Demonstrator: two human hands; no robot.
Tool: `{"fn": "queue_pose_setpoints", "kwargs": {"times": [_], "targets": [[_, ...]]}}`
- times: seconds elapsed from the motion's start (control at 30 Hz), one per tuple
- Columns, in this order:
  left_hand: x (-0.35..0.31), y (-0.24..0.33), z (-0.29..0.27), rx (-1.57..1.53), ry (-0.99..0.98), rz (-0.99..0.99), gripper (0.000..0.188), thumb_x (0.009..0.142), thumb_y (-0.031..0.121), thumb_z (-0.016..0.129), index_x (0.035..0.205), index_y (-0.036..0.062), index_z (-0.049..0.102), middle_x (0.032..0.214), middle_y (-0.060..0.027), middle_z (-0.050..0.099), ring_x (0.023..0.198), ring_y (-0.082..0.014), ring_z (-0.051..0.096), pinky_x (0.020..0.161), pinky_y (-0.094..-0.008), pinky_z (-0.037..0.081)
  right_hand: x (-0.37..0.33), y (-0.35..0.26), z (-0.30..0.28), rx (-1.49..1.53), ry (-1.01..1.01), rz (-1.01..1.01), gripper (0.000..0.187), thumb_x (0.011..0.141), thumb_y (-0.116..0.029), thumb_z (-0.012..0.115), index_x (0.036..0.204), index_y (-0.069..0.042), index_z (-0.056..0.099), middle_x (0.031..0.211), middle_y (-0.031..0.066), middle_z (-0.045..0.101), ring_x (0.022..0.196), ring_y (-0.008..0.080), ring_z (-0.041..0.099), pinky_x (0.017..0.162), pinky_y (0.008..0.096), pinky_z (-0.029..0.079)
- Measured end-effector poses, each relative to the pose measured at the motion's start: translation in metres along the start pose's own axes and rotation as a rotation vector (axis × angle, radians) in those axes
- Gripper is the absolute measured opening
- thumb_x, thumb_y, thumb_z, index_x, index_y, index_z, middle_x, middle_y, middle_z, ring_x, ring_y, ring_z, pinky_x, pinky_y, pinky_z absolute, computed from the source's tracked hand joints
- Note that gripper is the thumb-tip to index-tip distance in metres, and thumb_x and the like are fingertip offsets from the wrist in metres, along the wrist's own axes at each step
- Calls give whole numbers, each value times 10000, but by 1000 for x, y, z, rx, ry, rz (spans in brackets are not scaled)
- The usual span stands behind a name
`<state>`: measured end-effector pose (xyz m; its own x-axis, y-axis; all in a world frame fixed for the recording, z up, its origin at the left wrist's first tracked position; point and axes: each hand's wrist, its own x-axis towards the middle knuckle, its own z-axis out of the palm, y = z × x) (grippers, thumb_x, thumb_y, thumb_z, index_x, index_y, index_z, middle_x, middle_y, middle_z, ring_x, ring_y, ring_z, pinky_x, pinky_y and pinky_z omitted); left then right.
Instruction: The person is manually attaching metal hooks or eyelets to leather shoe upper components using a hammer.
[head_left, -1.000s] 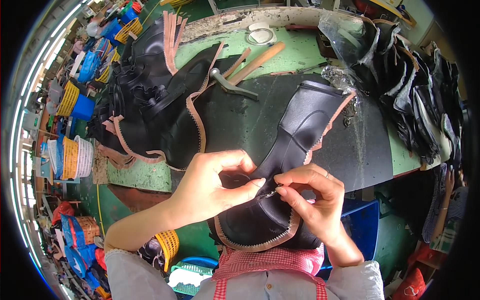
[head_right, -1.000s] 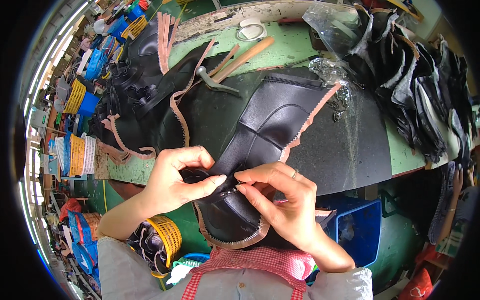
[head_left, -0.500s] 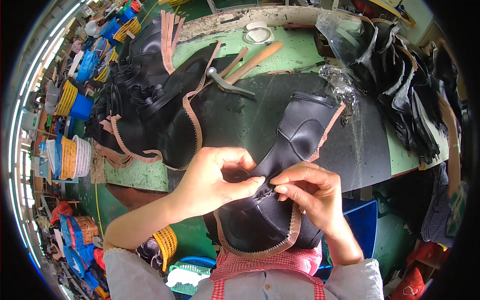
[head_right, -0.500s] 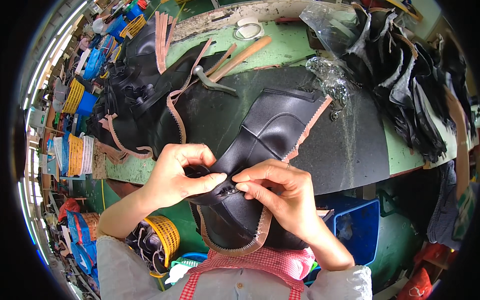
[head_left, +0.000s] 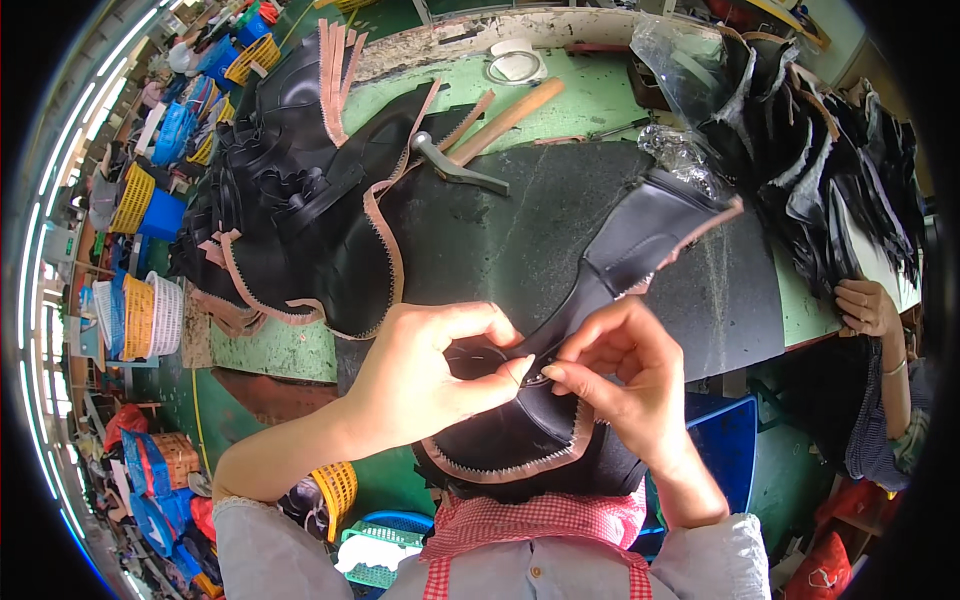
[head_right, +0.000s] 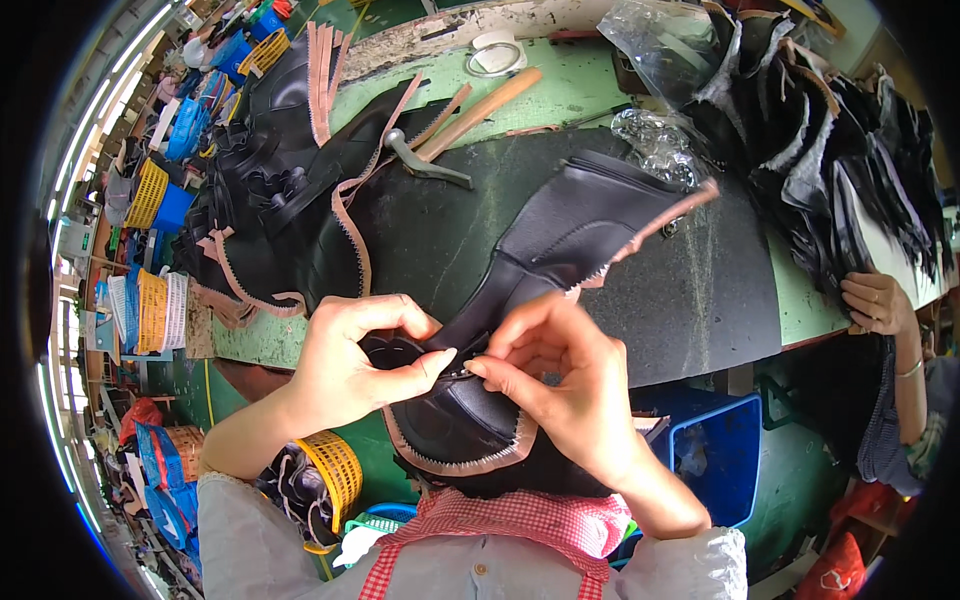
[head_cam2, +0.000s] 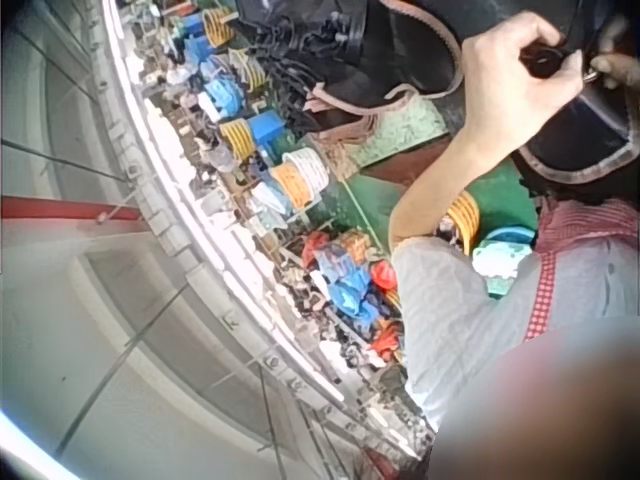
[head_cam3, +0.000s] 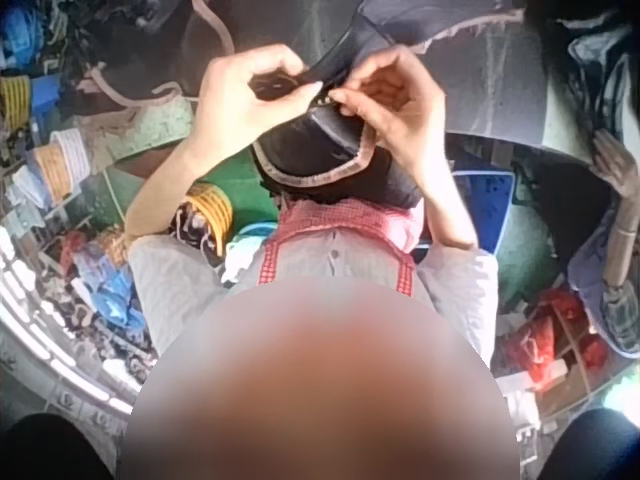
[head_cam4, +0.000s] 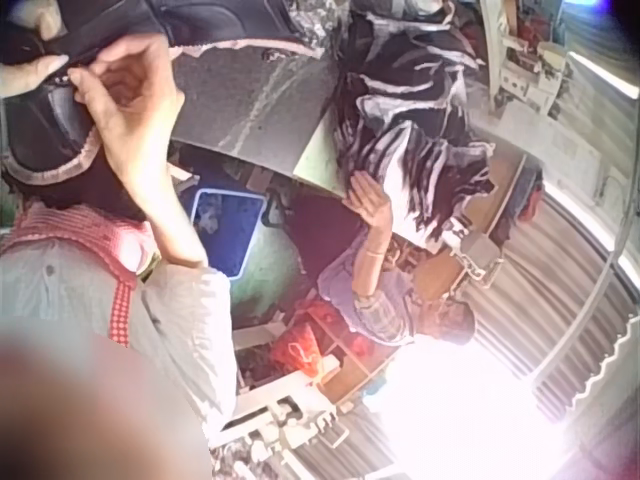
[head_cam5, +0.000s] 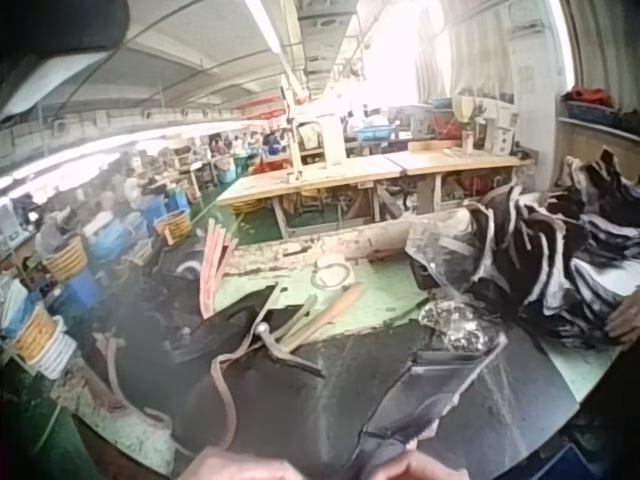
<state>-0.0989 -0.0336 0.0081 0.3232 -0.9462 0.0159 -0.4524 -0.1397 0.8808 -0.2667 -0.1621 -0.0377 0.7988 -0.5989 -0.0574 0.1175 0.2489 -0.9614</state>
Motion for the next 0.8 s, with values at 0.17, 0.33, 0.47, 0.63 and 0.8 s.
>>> {"fn": "queue_pose_setpoints", "kwargs": {"times": [0.17,0.33,0.47,0.63,0.8], "targets": [[-4,-2,5,-114,63,-59,160,826,32,805,814,4,648,748,-1,655,680,-36,590,600,-222,456,-7,-1,-5,-119,-61,160,147,884,-64,787,940,30,688,830,60,721,738,89,687,699,231,578],[-2,1,2,-197,72,-90,177,827,37,811,797,4,640,756,-3,648,692,-41,586,620,-221,450,-12,-2,3,-132,25,64,130,891,-39,769,980,32,706,854,63,735,763,110,722,697,239,586],[-2,7,0,-184,48,-143,174,825,30,811,794,1,642,767,-5,655,709,-42,602,632,-223,462,-14,-1,6,-201,47,-21,131,880,-24,772,983,25,707,850,71,737,774,124,736,693,248,592],[-4,7,-1,-100,83,-56,164,825,26,809,798,-2,650,781,-10,668,722,-41,606,655,-218,479,-11,-3,7,-260,35,-53,136,863,-12,783,970,21,707,845,78,740,763,126,737,683,255,595],[-4,6,-6,-121,33,-71,78,875,-12,747,905,-42,681,870,-42,722,828,-74,681,761,-237,553,-12,-4,7,-232,33,-46,130,861,-28,792,941,22,702,829,70,741,754,117,734,689,249,593]]}}
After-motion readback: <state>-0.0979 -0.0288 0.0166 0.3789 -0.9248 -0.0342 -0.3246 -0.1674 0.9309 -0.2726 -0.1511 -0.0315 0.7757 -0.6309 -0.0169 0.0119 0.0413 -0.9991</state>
